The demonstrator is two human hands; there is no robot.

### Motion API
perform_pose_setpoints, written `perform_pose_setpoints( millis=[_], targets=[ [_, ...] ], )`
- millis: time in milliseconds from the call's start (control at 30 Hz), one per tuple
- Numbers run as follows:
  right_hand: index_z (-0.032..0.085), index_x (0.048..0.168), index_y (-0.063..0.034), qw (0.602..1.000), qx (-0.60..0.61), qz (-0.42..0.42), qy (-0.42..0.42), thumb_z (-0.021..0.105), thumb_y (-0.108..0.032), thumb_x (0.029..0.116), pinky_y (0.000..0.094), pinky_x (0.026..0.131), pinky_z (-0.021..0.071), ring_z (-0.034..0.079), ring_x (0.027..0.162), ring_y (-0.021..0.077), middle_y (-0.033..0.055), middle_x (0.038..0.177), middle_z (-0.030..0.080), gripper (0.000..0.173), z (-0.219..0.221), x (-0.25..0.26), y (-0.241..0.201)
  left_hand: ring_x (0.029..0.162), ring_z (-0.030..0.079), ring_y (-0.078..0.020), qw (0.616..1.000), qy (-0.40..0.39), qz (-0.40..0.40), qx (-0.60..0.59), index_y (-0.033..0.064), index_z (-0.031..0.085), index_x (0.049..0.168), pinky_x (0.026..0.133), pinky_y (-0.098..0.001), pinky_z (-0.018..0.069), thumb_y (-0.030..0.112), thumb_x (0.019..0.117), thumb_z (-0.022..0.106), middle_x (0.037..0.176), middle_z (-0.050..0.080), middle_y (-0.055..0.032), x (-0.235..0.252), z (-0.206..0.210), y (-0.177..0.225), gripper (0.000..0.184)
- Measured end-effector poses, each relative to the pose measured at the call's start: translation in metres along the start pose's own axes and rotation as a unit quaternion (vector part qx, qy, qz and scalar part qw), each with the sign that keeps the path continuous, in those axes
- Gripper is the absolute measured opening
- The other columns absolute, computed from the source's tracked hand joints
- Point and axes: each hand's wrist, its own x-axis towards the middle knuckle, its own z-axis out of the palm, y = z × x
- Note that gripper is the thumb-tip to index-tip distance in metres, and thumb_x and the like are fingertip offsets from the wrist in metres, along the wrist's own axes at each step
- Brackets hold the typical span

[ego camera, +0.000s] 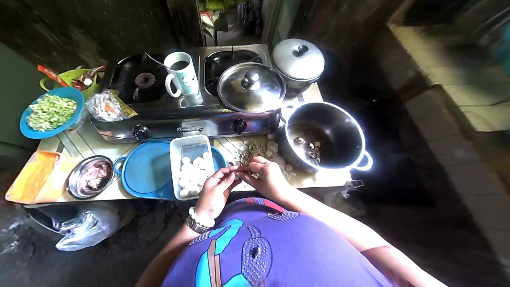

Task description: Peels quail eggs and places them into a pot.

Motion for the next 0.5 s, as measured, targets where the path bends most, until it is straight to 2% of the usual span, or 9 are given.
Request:
perform_pose_setpoints(
  millis=[100,200,300,367,500],
  targets=[
    [0.079,0.093,-0.0044,0.999,-0.033,-0.015,-0.001,0.068,-0.015,0.0926,0.0218,0.079,0.0542,0.069,0.083,0.014,0.0098,0.087,0.074,0.016,0.0004,-0.002,-0.0002,0.099,0.071,-0.0173,1.0,0.001,0.006,0.028,-0.0068,0.062,0.118,0.095,-0.0351,0.058,-0.005,0.0997,0.05,0.109,0.071,-0.0096,-0.0014,-0.0001,-0.001,0.022],
    [0.077,0.091,-0.0026,0.995,-0.083,-0.051,0.006,0.066,-0.013,0.0916,0.0287,0.081,0.0557,0.07,0.085,0.0219,0.0121,0.087,0.073,0.015,0.0036,-0.0045,0.0032,0.098,0.071,-0.0163,0.999,0.0,0.001,0.046,-0.0071,0.063,0.118,0.093,-0.0343,0.0585,-0.005,0.099,0.054,0.109,0.071,-0.0089,-0.001,0.0012,-0.0004,0.021],
    [0.071,0.086,-0.0008,0.995,-0.095,-0.032,-0.001,0.066,-0.012,0.0891,0.0332,0.079,0.0562,0.069,0.084,0.0263,0.0144,0.084,0.07,0.013,0.0054,-0.0055,0.0021,0.098,0.07,-0.0157,0.998,-0.013,-0.001,0.056,-0.0078,0.061,0.121,0.093,-0.0342,0.058,-0.005,0.0977,0.056,0.111,0.071,-0.0093,0.0,-0.0009,-0.0011,0.024],
    [0.069,0.086,0.0007,0.997,-0.08,-0.002,-0.001,0.065,-0.011,0.0886,0.0335,0.077,0.0555,0.068,0.081,0.0259,0.015,0.082,0.068,0.013,0.0047,-0.0052,0.0019,0.096,0.07,-0.0155,0.999,-0.024,-0.002,0.049,-0.0066,0.058,0.125,0.09,-0.0332,0.0574,-0.002,0.0978,0.055,0.11,0.07,-0.0089,0.0016,-0.0029,-0.001,0.028],
    [0.07,0.088,0.0024,0.996,-0.072,0.055,0.015,0.062,-0.011,0.0908,0.029,0.071,0.0541,0.065,0.075,0.0202,0.0145,0.082,0.067,0.015,-0.0031,-0.0024,0.0076,0.087,0.068,-0.0127,1.0,-0.019,-0.011,0.022,-0.0021,0.061,0.117,0.08,-0.0284,0.0567,0.003,0.1008,0.048,0.103,0.07,-0.0068,0.0056,-0.0041,0.0029,0.021]
  ],
)
